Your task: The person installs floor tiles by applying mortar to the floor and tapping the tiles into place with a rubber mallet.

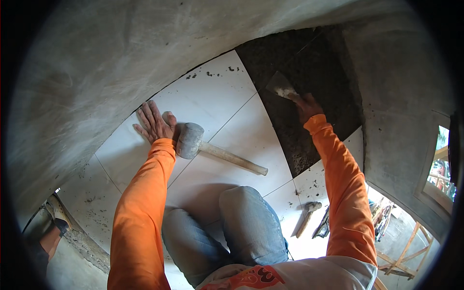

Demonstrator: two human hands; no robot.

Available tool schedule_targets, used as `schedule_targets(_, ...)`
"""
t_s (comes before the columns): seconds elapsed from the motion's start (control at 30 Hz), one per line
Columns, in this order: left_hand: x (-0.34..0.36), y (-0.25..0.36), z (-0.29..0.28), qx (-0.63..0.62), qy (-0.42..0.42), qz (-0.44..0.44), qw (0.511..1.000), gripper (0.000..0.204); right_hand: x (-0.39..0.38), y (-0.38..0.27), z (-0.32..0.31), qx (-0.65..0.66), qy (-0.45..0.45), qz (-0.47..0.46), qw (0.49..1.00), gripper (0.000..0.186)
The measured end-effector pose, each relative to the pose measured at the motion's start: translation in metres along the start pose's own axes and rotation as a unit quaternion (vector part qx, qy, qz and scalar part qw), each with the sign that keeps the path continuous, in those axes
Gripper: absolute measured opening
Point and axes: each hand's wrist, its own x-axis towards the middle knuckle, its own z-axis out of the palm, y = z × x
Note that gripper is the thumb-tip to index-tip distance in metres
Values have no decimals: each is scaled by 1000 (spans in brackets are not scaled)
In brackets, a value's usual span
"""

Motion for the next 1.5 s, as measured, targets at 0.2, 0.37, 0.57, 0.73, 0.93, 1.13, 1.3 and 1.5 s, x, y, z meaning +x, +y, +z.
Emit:
schedule_targets(0.2,-1,1,-1,2,-24,-17,1000,72,-39,37,-44,60,-11,157,986,29)
schedule_targets(0.37,-1,3,-6,12,-38,-17,999,72,-162,27,-46,111,-4,420,901,34)
schedule_targets(0.57,-1,4,-4,9,-31,-15,999,73,-253,-9,-9,-45,41,490,870,41)
schedule_targets(0.73,-2,2,-2,7,-23,-14,1000,73,-167,-143,-10,129,-48,153,979,57)
schedule_targets(0.93,0,5,-9,-20,-42,-26,999,70,-60,-237,-22,211,-295,162,918,45)
schedule_targets(1.13,-1,7,-22,-74,-17,-28,997,65,-54,-246,-60,358,-115,86,923,22)
schedule_targets(1.3,-4,10,-28,-77,-46,-40,995,68,-16,-227,-40,204,-167,213,941,21)
schedule_targets(1.5,-21,-20,-38,-118,-28,35,992,70,-14,-227,-53,340,71,209,914,29)
